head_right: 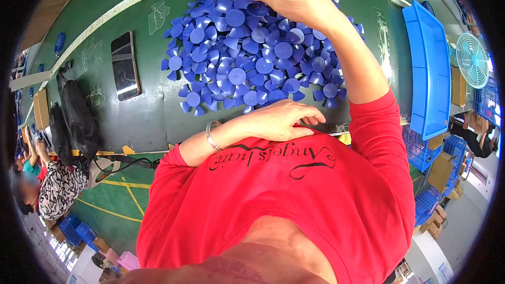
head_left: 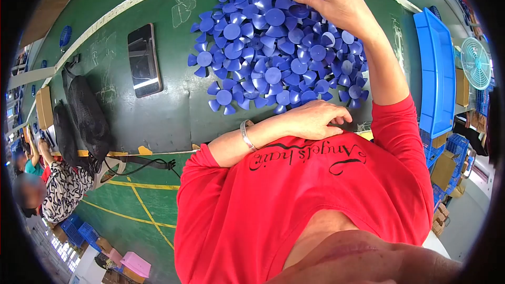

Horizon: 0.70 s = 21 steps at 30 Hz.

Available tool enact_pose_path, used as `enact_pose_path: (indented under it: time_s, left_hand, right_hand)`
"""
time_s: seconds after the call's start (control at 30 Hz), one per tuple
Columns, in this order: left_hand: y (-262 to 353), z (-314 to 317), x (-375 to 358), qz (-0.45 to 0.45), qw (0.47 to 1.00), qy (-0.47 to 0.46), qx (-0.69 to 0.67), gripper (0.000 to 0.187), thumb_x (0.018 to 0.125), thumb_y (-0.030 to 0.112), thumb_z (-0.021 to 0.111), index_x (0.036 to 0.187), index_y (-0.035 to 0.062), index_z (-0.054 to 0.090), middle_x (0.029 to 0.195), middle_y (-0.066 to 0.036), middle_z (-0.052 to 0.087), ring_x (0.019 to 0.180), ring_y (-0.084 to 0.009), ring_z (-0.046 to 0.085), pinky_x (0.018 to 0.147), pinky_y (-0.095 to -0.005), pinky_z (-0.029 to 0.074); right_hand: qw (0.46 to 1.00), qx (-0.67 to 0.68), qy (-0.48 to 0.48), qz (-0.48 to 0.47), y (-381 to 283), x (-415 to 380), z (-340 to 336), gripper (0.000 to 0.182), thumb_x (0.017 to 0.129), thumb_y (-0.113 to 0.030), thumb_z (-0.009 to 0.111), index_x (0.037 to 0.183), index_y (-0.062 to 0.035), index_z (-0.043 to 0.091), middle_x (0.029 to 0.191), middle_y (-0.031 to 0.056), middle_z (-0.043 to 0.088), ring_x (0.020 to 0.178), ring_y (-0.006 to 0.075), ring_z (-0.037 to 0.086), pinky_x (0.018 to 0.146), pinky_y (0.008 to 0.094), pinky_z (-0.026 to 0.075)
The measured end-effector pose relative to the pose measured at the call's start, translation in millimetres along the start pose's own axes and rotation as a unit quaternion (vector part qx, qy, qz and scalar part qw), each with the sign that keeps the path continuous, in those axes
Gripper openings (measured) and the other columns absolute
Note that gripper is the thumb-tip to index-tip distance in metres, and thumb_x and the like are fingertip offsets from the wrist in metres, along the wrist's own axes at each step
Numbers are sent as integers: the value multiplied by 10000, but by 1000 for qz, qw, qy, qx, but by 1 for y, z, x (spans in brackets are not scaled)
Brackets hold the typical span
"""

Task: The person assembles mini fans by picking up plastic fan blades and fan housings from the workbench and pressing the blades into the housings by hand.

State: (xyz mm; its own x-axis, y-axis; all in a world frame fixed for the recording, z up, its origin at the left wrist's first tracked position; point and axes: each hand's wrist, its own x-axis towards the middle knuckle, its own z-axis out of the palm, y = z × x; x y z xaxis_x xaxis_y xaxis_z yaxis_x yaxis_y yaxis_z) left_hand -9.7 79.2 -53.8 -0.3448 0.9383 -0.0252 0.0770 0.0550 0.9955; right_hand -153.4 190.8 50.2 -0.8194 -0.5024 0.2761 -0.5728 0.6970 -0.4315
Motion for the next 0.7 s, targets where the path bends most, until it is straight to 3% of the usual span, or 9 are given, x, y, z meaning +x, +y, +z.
enact_pose_path:
  time_s: [0.1, 0.13, 0.3, 0.33, 0.37, 0.43, 0.5, 0.57, 0.7]
  left_hand:
    - [-3, 1, 0, 11, 1000, 1, 6, 317, 896, 159, 576, 1170, 0, 556, 1075, -179, 641, 1010, -277, 625, 858, -372, 520]
    - [-3, 1, 0, 13, 1000, 11, -16, 294, 900, 156, 575, 1145, -5, 569, 1058, -175, 647, 977, -262, 637, 839, -361, 527]
    - [27, -10, -4, 24, 984, 88, -151, 173, 911, 127, 572, 946, -33, 627, 882, -133, 670, 784, -173, 670, 718, -296, 553]
    - [32, -11, -8, 25, 966, 151, -210, 168, 909, 99, 575, 816, -35, 617, 749, -88, 649, 728, -142, 667, 672, -271, 547]
    - [34, -14, -14, 48, 961, 244, -121, 169, 894, 85, 598, 765, -24, 590, 704, -54, 618, 660, -121, 631, 579, -258, 504]
    - [45, -29, -28, 171, 869, 461, 56, 226, 831, 98, 652, 655, 22, 532, 535, -49, 497, 439, -156, 460, 429, -291, 349]
    - [41, -42, -36, 279, 735, 606, 121, 163, 792, 100, 691, 778, 39, 541, 616, -47, 499, 506, -136, 441, 466, -260, 338]
    - [42, -57, -43, 292, 652, 688, 129, 281, 779, 121, 705, 975, 38, 523, 811, -82, 547, 664, -134, 500, 548, -252, 375]
    - [41, -74, -39, 125, 709, 688, 92, 450, 794, 217, 712, 1144, 23, 507, 973, -89, 537, 833, -179, 539, 685, -287, 436]
  right_hand:
    - [996, 51, -16, 72, -2, 0, -7, 111, 760, -87, 673, 833, -9, 643, 696, 157, 626, 614, 257, 603, 595, 329, 467]
    - [991, 84, -31, 101, -3, 0, -8, 102, 769, -76, 676, 841, -7, 656, 685, 110, 632, 610, 179, 588, 590, 298, 458]
    - [959, 245, -46, 134, 4, -10, -9, 62, 811, -49, 673, 850, 0, 671, 702, -8, 618, 646, 56, 526, 590, 222, 433]
    - [950, 278, -45, 135, 4, -13, -10, 60, 818, -52, 673, 850, -1, 670, 712, -11, 621, 647, 57, 528, 591, 220, 434]
    - [940, 311, -43, 137, 6, -17, -12, 58, 825, -55, 673, 851, -3, 670, 722, -13, 624, 648, 58, 529, 591, 219, 434]
    - [919, 370, -15, 133, 19, -27, -11, 65, 841, -69, 675, 861, -8, 669, 730, -9, 622, 646, 55, 538, 588, 210, 440]
    - [906, 394, 12, 153, 19, -33, -15, 68, 841, -72, 679, 861, -8, 668, 723, -5, 621, 642, 53, 544, 586, 205, 442]
    - [905, 393, 25, 162, 15, -37, -18, 72, 838, -74, 684, 859, -6, 669, 728, -1, 625, 639, 55, 550, 586, 199, 442]
    - [888, 431, 40, 155, 6, -43, -14, 78, 837, -83, 689, 856, -10, 668, 732, -1, 628, 638, 58, 551, 587, 201, 443]
